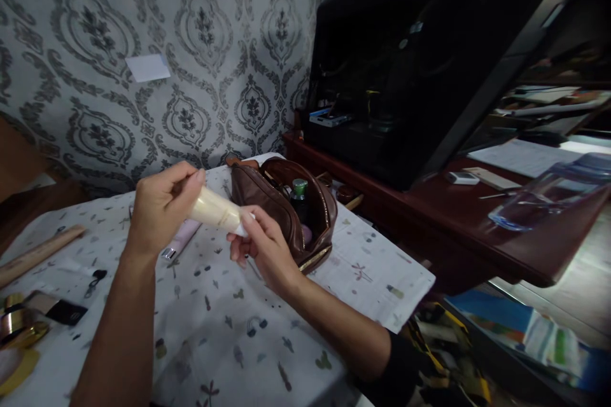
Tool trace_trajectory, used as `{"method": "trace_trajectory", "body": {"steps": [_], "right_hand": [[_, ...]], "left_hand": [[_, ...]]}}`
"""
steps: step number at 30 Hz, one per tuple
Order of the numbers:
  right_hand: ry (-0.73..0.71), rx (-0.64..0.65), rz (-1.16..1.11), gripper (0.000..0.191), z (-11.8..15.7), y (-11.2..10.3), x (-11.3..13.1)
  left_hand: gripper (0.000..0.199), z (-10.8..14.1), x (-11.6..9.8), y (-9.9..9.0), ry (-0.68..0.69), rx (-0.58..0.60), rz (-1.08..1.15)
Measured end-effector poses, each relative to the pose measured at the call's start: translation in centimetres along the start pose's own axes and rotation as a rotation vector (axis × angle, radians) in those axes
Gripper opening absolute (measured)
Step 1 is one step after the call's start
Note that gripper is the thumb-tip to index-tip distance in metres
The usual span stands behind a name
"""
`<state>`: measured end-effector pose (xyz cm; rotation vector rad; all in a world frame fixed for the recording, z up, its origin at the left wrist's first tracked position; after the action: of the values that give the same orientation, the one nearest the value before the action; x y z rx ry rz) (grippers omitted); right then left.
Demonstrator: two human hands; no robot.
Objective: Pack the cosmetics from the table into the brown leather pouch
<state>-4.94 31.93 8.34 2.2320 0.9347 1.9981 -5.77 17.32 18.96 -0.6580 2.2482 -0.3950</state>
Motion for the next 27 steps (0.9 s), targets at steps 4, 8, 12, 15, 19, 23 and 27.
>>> {"method": "trace_trajectory", "body": {"steps": [4, 8, 12, 15, 19, 23, 27], "right_hand": [[-0.225, -0.206, 0.207, 0.043, 0.8, -0.7, 2.7], [-0.336, -0.357, 0.428, 0.039, 1.8, -2.3, 5.2], [-0.399, -0.493, 0.649, 0.036, 2.9, -4.7, 7.0], [-0.408, -0.552, 0.792, 0.034, 3.8, -6.4, 7.8], [-0.428, -0.583, 0.923, 0.035, 4.7, -8.3, 8.9], [-0.428, -0.608, 0.98, 0.038, 5.3, -9.8, 9.9], [-0.451, -0.683, 1.039, 0.038, 5.8, -11.1, 11.0]], "left_hand": [[0.03, 0.0, -0.2, 1.7, -0.013, -0.101, 0.106], [0.025, 0.3, 0.3, 4.9, -0.122, -0.145, 0.291], [0.022, 1.4, 1.2, 8.5, -0.305, -0.069, 0.501], [0.027, 2.1, 1.3, 10.2, -0.288, 0.028, 0.487], [0.039, 2.8, 1.2, 11.4, -0.179, 0.237, 0.45], [0.051, 3.5, 1.0, 12.4, -0.062, 0.392, 0.384], [0.059, 3.9, 0.6, 13.0, 0.088, 0.489, 0.278]]}}
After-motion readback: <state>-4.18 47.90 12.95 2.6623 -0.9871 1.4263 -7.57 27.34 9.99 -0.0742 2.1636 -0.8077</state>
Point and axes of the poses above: each hand's wrist, its own z-axis away from the middle knuckle, its own y-axis out of the palm, x = y × z, the point moved 3 cm from there along -z, towards the middle knuckle, and after that the axes turned 12 degrees about z, right-handed, at the moved point
